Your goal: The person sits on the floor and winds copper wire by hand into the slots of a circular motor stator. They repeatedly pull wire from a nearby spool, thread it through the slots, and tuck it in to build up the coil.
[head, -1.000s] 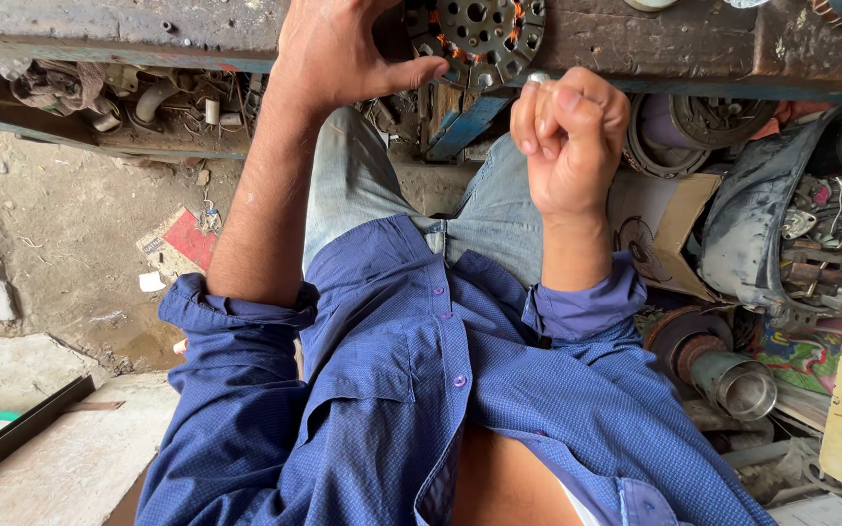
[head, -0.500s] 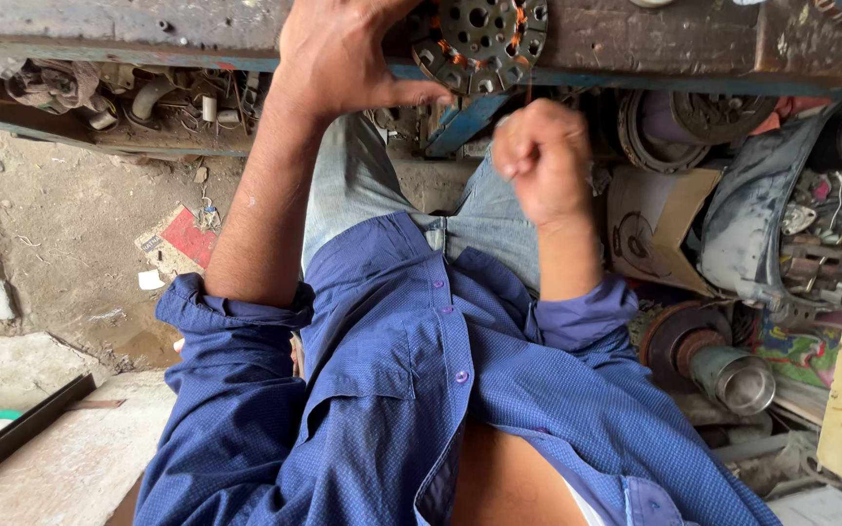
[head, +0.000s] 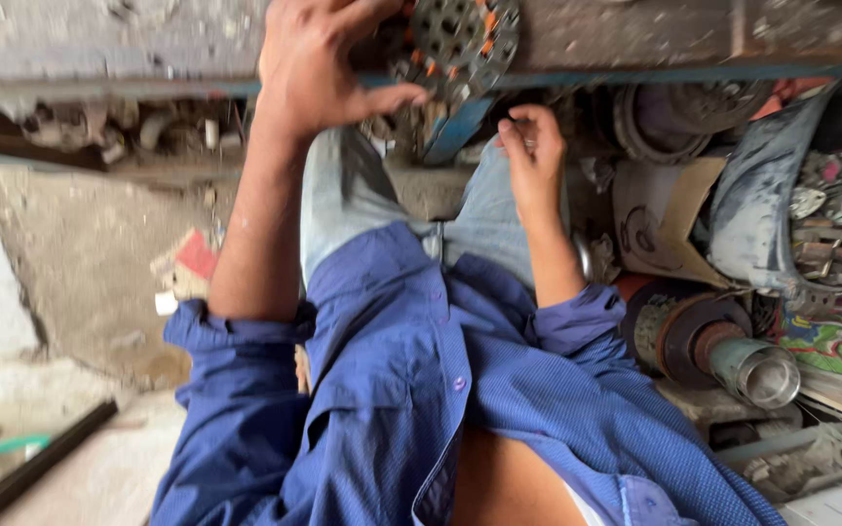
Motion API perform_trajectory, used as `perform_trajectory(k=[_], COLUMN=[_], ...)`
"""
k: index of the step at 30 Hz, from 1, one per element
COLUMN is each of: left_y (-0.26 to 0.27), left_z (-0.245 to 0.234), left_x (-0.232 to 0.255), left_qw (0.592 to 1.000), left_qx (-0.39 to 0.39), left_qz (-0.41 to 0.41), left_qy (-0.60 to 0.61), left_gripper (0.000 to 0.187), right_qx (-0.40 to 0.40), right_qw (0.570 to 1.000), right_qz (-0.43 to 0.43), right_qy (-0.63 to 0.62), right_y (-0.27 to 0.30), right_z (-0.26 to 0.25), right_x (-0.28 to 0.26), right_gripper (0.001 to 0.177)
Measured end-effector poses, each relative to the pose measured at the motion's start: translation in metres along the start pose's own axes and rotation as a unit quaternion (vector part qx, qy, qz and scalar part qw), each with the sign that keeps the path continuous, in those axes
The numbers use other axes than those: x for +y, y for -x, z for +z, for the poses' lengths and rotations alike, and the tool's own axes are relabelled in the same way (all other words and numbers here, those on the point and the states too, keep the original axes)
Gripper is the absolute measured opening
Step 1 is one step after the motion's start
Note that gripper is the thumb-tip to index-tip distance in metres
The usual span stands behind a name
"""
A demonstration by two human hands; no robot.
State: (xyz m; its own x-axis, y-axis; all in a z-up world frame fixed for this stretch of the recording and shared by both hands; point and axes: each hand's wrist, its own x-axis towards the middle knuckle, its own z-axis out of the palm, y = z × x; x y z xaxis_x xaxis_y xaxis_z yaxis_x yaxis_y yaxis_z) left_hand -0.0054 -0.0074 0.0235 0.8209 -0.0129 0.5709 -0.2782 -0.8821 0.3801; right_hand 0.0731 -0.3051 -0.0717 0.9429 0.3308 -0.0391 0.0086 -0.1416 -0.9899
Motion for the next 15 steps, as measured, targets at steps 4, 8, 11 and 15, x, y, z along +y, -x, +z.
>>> perform_trajectory(k=[4, 8, 11, 15], left_y=[-0.012, -0.012, -0.014, -0.011], left_z=[-0.008, -0.009, -0.01, -0.011], left_x=[0.004, 0.009, 0.009, 0.01], left_qw=[0.999, 1.0, 1.0, 1.0], left_qx=[0.011, 0.002, 0.003, 0.011], left_qz=[0.015, 0.005, -0.002, 0.001], left_qy=[0.029, 0.013, 0.01, 0.013], left_gripper=[0.062, 0.061, 0.062, 0.06], right_qx=[0.056, -0.072, -0.155, -0.191], right_qw=[0.977, 0.991, 0.971, 0.951], right_qz=[-0.167, -0.054, 0.027, 0.08], right_qy=[0.123, -0.1, -0.179, -0.232], right_y=[0.0, 0.004, -0.005, -0.002], right_z=[-0.011, 0.01, 0.023, 0.033], right_x=[-0.015, -0.024, -0.033, -0.039], right_gripper=[0.005, 0.017, 0.023, 0.017])
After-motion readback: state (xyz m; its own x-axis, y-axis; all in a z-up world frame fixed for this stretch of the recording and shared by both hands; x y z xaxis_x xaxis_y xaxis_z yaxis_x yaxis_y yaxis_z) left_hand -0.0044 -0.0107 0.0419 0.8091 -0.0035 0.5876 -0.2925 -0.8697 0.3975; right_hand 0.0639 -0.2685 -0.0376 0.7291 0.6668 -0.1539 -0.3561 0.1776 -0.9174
